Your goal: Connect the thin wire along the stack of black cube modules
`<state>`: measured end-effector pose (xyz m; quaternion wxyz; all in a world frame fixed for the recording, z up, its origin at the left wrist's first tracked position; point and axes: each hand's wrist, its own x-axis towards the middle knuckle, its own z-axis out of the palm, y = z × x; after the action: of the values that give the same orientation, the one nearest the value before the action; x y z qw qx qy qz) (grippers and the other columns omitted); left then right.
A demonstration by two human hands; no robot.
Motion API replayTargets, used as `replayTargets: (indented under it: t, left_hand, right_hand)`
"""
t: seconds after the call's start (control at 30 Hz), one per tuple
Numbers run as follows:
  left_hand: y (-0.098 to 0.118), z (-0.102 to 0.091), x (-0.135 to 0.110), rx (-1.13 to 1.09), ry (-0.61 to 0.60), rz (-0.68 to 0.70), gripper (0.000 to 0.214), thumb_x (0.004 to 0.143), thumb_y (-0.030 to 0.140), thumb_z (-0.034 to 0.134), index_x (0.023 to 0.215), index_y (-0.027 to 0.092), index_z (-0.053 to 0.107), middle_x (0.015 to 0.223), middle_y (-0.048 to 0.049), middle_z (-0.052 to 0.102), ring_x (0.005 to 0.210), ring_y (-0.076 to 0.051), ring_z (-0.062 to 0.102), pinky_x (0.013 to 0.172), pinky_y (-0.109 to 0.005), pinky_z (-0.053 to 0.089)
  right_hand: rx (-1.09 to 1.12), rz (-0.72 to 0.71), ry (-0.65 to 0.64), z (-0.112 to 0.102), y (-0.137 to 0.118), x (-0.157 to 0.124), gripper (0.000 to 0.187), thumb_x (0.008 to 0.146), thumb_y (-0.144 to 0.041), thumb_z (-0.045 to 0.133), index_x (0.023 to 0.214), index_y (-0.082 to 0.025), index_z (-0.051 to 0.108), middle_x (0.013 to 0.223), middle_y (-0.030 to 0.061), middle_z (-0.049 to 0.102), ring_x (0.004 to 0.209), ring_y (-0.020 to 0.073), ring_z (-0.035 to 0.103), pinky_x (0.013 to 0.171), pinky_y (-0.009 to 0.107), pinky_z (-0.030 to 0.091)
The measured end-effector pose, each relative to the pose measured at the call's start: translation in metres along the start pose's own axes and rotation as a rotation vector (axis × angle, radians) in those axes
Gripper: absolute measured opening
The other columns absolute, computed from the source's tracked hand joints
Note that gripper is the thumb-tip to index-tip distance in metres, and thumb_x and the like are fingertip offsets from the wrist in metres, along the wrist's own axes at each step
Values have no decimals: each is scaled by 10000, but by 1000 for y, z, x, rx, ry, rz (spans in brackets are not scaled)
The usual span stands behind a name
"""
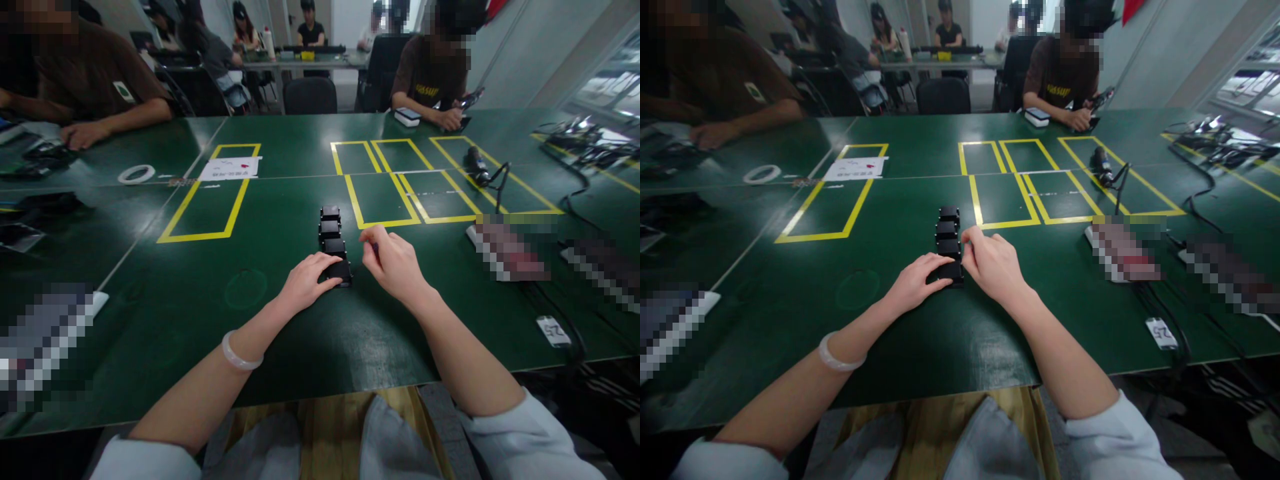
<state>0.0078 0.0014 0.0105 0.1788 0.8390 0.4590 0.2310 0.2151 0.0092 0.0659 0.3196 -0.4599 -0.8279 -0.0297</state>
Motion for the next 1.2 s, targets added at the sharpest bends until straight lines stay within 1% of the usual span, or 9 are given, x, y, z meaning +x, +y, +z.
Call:
replayTargets:
  t: [0.07, 0.23, 0.47, 0.57, 0.7, 0.93, 1.0, 1.13, 1.2]
  left_hand:
    - [1, -1, 0, -1, -4, -1, 379, 898, 385, 539, 1247, 237, 544, 1189, -50, 599, 1088, -227, 547, 933, -369, 449]
    - [2, -1, 0, 1, -6, -5, 375, 895, 368, 541, 1248, 244, 546, 1180, -50, 600, 1084, -229, 548, 925, -369, 453]
    - [-1, 0, 1, -2, 1, -1, 379, 891, 376, 551, 1245, 241, 542, 1182, -47, 599, 1076, -226, 550, 918, -364, 452]
    - [0, 0, 0, -4, 1, -1, 374, 892, 371, 547, 1243, 242, 547, 1175, -49, 603, 1073, -227, 552, 926, -368, 451]
    - [0, 0, 0, -1, -2, -5, 382, 890, 367, 549, 1251, 240, 545, 1175, -57, 602, 1074, -231, 551, 930, -374, 452]
    - [1, -1, 0, -7, -5, -8, 374, 896, 370, 543, 1247, 241, 540, 1193, -49, 597, 1089, -229, 542, 925, -367, 446]
    - [1, -1, 0, -5, -12, -10, 370, 900, 376, 535, 1245, 240, 540, 1197, -47, 596, 1092, -230, 543, 923, -365, 446]
    - [2, -2, 0, 2, -7, -8, 368, 899, 374, 536, 1244, 248, 543, 1185, -42, 600, 1082, -230, 550, 915, -362, 449]
    - [2, -2, 0, 4, -7, -6, 371, 898, 374, 537, 1246, 245, 541, 1186, -43, 599, 1086, -230, 549, 917, -363, 450]
  right_hand:
    - [-8, -2, -5, -1, 0, 0, 174, 906, -237, 370, 942, -183, 532, 715, 26, 621, 611, 151, 527, 646, 281, 365]
    - [4, 2, -14, 0, 2, 0, 206, 924, -373, 419, 899, -201, 529, 680, 10, 602, 596, 142, 511, 634, 270, 360]
    - [-3, -1, -15, -2, 0, 0, 128, 880, -228, 405, 904, -195, 526, 641, -3, 564, 591, 141, 503, 631, 264, 359]
    - [5, 0, -24, -3, -1, 0, 135, 897, -261, 412, 911, -197, 530, 646, -2, 574, 597, 143, 510, 639, 267, 357]
    - [8, 0, -31, -1, 1, 0, 213, 925, -383, 421, 888, -205, 530, 654, -1, 584, 592, 143, 505, 630, 265, 350]
    - [10, -11, -23, 0, 1, 0, 138, 900, -239, 395, 913, -200, 526, 654, -2, 586, 588, 141, 506, 628, 262, 350]
    - [11, -10, -29, -2, 0, 0, 141, 906, -258, 400, 919, -198, 527, 660, 1, 591, 598, 145, 517, 632, 264, 352]
    - [9, -3, -50, -3, 0, 0, 225, 935, -385, 405, 896, -203, 531, 689, 10, 613, 604, 149, 526, 633, 268, 353]
    - [13, 0, -58, -3, 0, 0, 233, 939, -389, 396, 886, -206, 530, 700, 12, 621, 603, 149, 526, 632, 268, 353]
